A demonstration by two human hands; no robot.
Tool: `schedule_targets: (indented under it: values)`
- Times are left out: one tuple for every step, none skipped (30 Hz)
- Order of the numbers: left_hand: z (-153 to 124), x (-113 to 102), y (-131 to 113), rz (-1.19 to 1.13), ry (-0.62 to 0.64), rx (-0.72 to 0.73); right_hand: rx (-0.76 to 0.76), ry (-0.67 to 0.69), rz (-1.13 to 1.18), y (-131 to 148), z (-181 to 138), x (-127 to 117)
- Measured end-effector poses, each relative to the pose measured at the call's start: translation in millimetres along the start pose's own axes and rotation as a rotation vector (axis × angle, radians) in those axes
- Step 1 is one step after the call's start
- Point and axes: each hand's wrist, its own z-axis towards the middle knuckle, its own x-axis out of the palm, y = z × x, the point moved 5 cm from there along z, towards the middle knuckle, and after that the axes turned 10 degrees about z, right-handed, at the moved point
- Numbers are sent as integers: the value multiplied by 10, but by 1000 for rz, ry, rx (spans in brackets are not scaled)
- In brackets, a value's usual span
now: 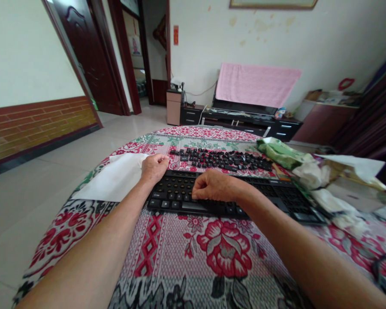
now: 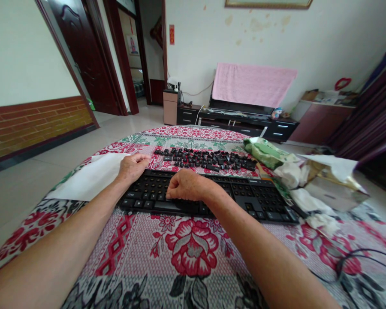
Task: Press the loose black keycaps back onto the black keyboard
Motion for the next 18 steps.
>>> schedule_targets:
  values:
    - [-1,-1,-2,3,2,0,5,-6,-5,-12,8,0]
    - [-1,-2,-3,5,4,1,6,-12,-8,-22,11,4]
    - [-1,-3,-2,6,6,-1,4,-17,-7,-28,10,9]
    - [0,-4,-2,5,6,-1,0,-21,-4,-30,3,16]
    - [1,-4,-2,3,4,1,-5,-23,2,-27,-9,22]
    - [1,-4,-2,0,1,2,-14,-20,11,-20,-24,28]
    - [2,-3,-2,-4,0,4,-25,-15,18,-10,-40,30]
    - [3,-2,-2,-9,-1,7,-39,-5,22,1,-51,29]
    - [3,0,-4,-12,1,11,-52,1,22,9,-54,18]
    - [3,3,-6,-13,4,13,-64,-10,16,11,-45,-10]
    - [3,5,-7,-13,7,13,-74,-52,0,5,-21,-62]
    - [3,6,-10,-10,11,14,-80,-123,-29,-12,18,-135]
    - [2,6,-13,-8,14,15,-83,-230,-73,-36,67,-230]
    - [2,5,-16,-8,15,16,-80,-345,-136,-66,123,-330]
    - [2,4,-18,-10,16,16,-78,-440,-210,-95,186,-416]
    - [3,2,-18,-13,15,15,-77,-487,-287,-124,259,-474]
    - [3,2,-16,-17,14,15,-57,-499,-355,-160,339,-510]
    - [4,4,-11,-21,12,12,-22,-507,-410,-197,413,-538]
